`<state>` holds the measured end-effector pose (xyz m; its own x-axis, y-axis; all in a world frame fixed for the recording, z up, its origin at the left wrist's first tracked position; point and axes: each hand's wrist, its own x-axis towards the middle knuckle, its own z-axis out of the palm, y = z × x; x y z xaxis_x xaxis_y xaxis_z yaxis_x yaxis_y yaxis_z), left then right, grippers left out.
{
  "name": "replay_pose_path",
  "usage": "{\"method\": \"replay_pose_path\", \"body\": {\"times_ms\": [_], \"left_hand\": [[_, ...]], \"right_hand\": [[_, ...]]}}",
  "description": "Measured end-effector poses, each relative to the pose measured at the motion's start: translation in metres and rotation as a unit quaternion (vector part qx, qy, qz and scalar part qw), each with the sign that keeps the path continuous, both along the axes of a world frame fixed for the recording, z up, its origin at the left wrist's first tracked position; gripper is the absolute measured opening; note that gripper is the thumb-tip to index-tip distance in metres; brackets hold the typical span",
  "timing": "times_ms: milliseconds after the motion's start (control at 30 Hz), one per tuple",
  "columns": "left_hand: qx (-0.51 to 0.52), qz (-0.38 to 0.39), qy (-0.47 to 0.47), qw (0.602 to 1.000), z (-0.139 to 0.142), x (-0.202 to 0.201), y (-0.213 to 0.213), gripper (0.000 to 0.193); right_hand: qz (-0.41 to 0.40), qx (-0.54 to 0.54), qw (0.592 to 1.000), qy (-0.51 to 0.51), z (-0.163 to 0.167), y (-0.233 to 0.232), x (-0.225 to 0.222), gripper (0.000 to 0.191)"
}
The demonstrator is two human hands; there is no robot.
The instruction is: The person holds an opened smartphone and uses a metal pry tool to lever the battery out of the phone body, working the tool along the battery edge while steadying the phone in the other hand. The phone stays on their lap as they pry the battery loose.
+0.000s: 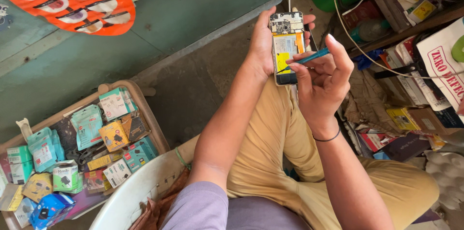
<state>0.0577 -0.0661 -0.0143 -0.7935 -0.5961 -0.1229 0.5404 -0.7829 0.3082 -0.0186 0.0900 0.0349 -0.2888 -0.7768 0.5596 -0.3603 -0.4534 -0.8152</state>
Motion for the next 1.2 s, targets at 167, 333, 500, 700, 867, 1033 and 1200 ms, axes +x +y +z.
{"method": "replay_pose_path", "body": {"times_ms": [167, 333, 500, 700, 867, 1033, 1200], "left_hand": [[0.004, 0.005, -0.013, 1.0, 0.001, -0.001, 0.0, 0.081], [0.02, 0.022, -0.042, 0.999, 0.002, -0.002, 0.0, 0.082], [0.006, 0.028, -0.06, 0.998, 0.005, 0.0, -0.001, 0.082], [0.024, 0.044, -0.09, 0.995, 0.006, -0.001, -0.001, 0.08], [0.018, 0.033, -0.046, 0.998, 0.006, -0.001, -0.001, 0.08], [0.015, 0.042, -0.089, 0.995, 0.006, 0.0, -0.001, 0.078], [-0.005, 0.041, -0.037, 0.998, 0.006, 0.001, 0.001, 0.078]], "right_hand": [[-0.001, -0.027, 0.994, 0.106, 0.011, -0.001, -0.001, 0.064], [-0.011, -0.063, 0.971, 0.229, 0.027, -0.008, -0.006, 0.062], [0.053, -0.03, 0.978, 0.201, 0.041, -0.013, -0.008, 0.055], [0.108, -0.016, 0.982, 0.152, 0.047, -0.013, -0.012, 0.053], [0.028, -0.002, 0.984, 0.176, 0.045, -0.014, -0.006, 0.053], [0.074, -0.017, 0.981, 0.178, 0.049, -0.012, -0.007, 0.055], [0.001, -0.006, 0.98, 0.198, 0.047, -0.017, -0.001, 0.056]]}}
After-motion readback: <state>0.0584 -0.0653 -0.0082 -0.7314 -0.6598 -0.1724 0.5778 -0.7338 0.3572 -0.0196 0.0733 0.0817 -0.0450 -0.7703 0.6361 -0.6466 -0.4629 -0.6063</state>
